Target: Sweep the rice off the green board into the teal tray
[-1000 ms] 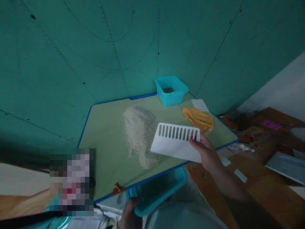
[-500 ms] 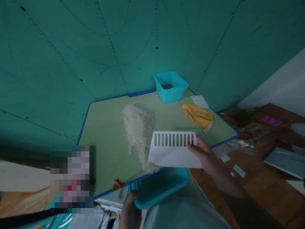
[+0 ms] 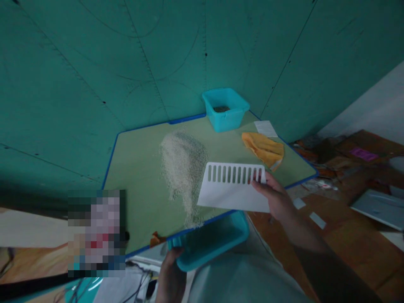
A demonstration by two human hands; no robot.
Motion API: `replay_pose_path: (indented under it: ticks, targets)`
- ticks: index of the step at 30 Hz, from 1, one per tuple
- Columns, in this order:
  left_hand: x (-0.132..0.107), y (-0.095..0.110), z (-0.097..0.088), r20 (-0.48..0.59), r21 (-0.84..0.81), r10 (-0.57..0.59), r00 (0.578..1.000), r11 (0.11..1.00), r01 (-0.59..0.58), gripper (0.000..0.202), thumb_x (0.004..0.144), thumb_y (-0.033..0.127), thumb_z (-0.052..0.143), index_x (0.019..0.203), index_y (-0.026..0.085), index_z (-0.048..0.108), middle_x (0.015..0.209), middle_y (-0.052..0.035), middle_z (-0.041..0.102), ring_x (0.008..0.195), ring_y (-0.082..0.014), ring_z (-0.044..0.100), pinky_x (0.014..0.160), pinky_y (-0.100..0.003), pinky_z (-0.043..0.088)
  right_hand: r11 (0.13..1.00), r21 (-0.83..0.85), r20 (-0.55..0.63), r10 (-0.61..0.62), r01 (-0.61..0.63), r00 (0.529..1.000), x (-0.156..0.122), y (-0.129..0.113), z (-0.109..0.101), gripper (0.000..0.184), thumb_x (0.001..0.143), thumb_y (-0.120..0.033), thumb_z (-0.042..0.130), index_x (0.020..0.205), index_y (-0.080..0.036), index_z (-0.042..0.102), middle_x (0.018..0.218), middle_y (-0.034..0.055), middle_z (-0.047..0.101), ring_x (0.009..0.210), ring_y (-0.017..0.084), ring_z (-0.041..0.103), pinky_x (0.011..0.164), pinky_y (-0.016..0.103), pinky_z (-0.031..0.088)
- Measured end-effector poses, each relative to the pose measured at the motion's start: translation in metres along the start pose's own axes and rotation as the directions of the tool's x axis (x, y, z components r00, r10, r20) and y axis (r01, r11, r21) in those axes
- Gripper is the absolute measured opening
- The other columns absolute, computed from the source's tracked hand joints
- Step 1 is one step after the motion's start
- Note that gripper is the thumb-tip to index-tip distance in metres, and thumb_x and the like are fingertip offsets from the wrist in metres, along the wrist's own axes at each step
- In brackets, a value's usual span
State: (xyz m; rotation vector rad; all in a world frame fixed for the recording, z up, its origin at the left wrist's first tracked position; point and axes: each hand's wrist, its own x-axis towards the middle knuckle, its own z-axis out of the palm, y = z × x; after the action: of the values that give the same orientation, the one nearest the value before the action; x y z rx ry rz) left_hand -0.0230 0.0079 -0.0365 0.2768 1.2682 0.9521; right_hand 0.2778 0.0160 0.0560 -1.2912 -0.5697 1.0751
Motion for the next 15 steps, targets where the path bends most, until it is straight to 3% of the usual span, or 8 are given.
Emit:
replay_pose_path:
  ticks: [6,15]
  targets:
    - [0.003,-0.004,0.0,-0.008,-0.005,-0.023,1.0,1.0,0.023,0.015,0.043,0.026,0.071,0.058,0.028,0.066,0.059,-0.0036,0.074,0.099,-0.0418,0.062,0.072,-0.046,0.055,0.984,0.078,-0.244,-0.136,0.159,0.96,0.021,-0.01,-0.001,0.038,0.06,-0.034,0.076,0.095,-0.027,0.06,0.096,0.0,0.068,0.092,0.024,0.063,0.081,0.039,0.047]
    - [-0.024,0.011,0.025,0.059,-0.063,-0.041,0.997,0.997,0.044,0.023,0.049,0.021,0.069,0.071,0.023,0.075,0.068,-0.0037,0.078,0.095,-0.0384,0.067,0.078,-0.046,0.055,0.978,-0.157,-0.063,-0.149,0.138,0.987,0.009,0.003,-0.014,0.027,0.075,-0.039,0.068,0.098,-0.027,0.061,0.088,0.0007,0.068,0.083,0.023,0.062,0.079,0.037,0.046]
